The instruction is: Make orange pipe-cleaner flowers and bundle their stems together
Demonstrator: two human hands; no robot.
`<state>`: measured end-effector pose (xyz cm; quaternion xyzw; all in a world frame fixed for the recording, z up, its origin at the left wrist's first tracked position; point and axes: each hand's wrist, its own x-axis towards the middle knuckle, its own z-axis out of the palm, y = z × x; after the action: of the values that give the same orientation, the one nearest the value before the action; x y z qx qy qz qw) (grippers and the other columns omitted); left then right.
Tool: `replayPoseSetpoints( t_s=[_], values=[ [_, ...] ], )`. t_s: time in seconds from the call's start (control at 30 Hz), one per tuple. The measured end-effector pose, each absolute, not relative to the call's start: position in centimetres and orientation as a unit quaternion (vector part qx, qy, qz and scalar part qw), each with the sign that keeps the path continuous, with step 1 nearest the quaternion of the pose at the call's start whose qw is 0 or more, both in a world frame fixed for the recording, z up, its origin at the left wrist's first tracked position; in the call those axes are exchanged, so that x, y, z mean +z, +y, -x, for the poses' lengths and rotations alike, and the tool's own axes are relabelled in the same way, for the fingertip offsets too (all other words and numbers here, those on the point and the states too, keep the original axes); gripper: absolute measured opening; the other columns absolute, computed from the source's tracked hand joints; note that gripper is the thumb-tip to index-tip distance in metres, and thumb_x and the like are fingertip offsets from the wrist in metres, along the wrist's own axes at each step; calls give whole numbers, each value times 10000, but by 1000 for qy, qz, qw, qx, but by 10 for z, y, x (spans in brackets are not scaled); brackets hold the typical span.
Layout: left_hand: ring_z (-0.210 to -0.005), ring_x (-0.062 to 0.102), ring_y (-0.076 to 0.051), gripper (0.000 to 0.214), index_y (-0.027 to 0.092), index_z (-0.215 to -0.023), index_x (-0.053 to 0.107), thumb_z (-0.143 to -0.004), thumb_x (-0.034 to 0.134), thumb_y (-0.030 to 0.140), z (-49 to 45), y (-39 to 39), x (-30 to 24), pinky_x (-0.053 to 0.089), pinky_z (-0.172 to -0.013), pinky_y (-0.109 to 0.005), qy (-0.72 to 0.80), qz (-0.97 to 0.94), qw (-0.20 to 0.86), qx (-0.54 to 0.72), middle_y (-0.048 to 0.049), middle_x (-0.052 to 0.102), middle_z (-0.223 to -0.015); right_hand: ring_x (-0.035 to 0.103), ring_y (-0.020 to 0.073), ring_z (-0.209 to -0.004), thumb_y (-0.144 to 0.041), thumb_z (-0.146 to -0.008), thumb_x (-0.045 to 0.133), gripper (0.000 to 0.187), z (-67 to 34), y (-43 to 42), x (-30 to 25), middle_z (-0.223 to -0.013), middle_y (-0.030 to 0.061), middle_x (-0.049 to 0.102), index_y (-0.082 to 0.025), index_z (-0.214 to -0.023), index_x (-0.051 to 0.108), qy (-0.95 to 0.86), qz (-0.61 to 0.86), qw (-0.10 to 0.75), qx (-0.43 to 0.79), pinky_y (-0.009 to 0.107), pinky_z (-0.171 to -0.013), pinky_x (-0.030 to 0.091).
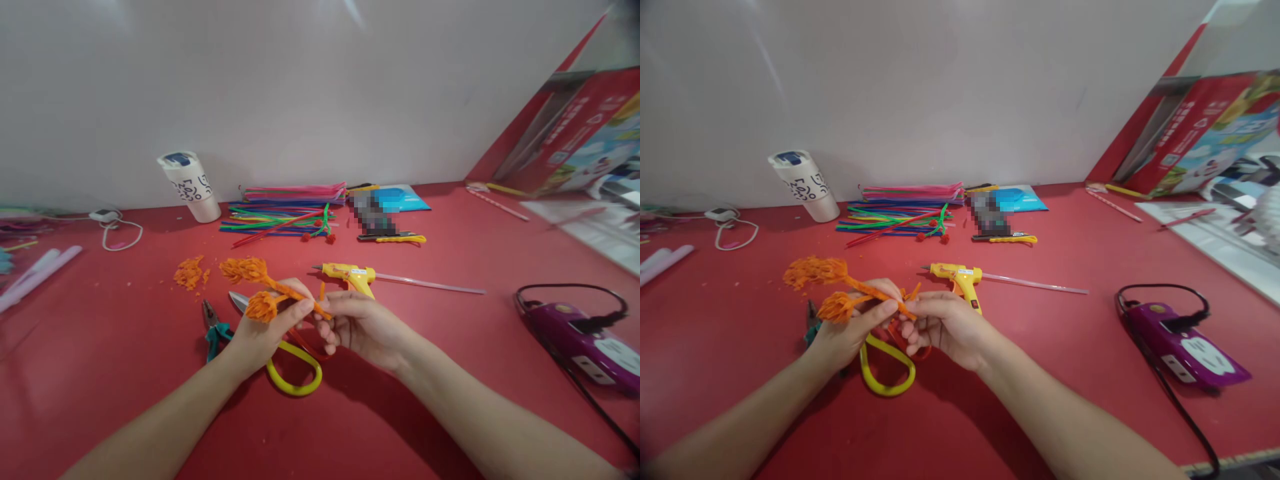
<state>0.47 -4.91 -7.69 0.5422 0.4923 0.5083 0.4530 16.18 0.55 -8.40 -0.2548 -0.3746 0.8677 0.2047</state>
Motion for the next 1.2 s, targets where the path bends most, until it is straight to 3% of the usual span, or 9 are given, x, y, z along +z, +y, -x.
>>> replayPoseSetpoints(
  t_s=[0.17, 0.3, 0.4, 0.53, 0.63, 0.77, 0.93, 1.07, 1.2],
  values=[
    [-504, 458, -81, 125, 181, -670, 618, -750, 635, 276, -12, -46, -87, 370, -507, -207, 482, -435, 502, 572, 33, 557, -590, 529, 89, -495, -266, -744, 625, 161, -157, -2, -85, -557, -23, 579, -163, -635, 566, -481, 285, 334, 759, 230, -523, 463],
    [-447, 411, -45, 235, 156, -631, 597, -763, 625, 348, -20, -46, -91, 314, -458, -190, 485, -342, 574, 564, 27, 569, -582, 538, 140, -603, -241, -835, 505, 172, -158, -4, -89, -630, 3, 570, -194, -671, 534, -710, 332, 433, 446, 293, -596, 455],
    [-426, 411, -44, 274, 151, -623, 586, -762, 617, 385, -21, -47, -89, 281, -433, -192, 501, -337, 571, 556, 24, 565, -558, 535, 171, -682, -157, -862, 442, 171, -160, -2, -91, -715, 48, 605, -193, -737, 553, -833, 266, 440, 204, 324, -652, 450],
    [-402, 391, -61, 351, 161, -519, 524, -751, 611, 411, -19, -47, -86, 296, -438, -203, 538, -386, 510, 548, 45, 481, -431, 545, 188, -702, -107, -857, 409, 209, -161, -2, -89, -766, 82, 641, -187, -785, 587, -884, 199, 414, 88, 339, -671, 454],
    [-415, 407, -78, 346, 170, -515, 521, -761, 594, 403, -17, -48, -85, 325, -450, -211, 580, -435, 446, 525, 47, 473, -433, 557, 182, -693, -144, -833, 459, 166, -159, -2, -88, -726, 60, 632, -193, -738, 587, -856, 242, 423, 172, 329, -661, 454],
    [-474, 458, -98, 311, 175, -556, 545, -795, 561, 373, -14, -49, -85, 366, -503, -219, 607, -500, 370, 494, 42, 492, -481, 540, 137, -554, -245, -779, 546, 156, -156, -1, -89, -580, -3, 583, -186, -636, 570, -707, 352, 391, 472, 277, -552, 437],
    [-519, 474, -109, 281, 180, -600, 572, -828, 521, 336, -9, -48, -85, 371, -519, -216, 587, -552, 365, 467, 25, 522, -542, 534, 101, -483, -289, -693, 640, 163, -156, 2, -87, -535, -19, 586, -160, -599, 605, -487, 324, 324, 744, 248, -521, 469],
    [-611, 523, -136, 245, 178, -676, 597, -852, 486, 307, -8, -49, -85, 401, -585, -234, 562, -586, 360, 460, -10, 586, -659, 527, 92, -462, -247, -673, 631, 131, -158, 4, -85, -509, -10, 590, -148, -588, 616, -387, 298, 265, 831, 228, -483, 502],
    [-689, 556, -157, 218, 181, -718, 589, -864, 465, 285, -10, -50, -84, 414, -657, -253, 550, -608, 347, 456, -22, 595, -707, 514, 88, -425, -213, -638, 620, 94, -159, 3, -84, -475, -7, 590, -145, -573, 610, -367, 306, 257, 840, 215, -455, 489]
  ],
)
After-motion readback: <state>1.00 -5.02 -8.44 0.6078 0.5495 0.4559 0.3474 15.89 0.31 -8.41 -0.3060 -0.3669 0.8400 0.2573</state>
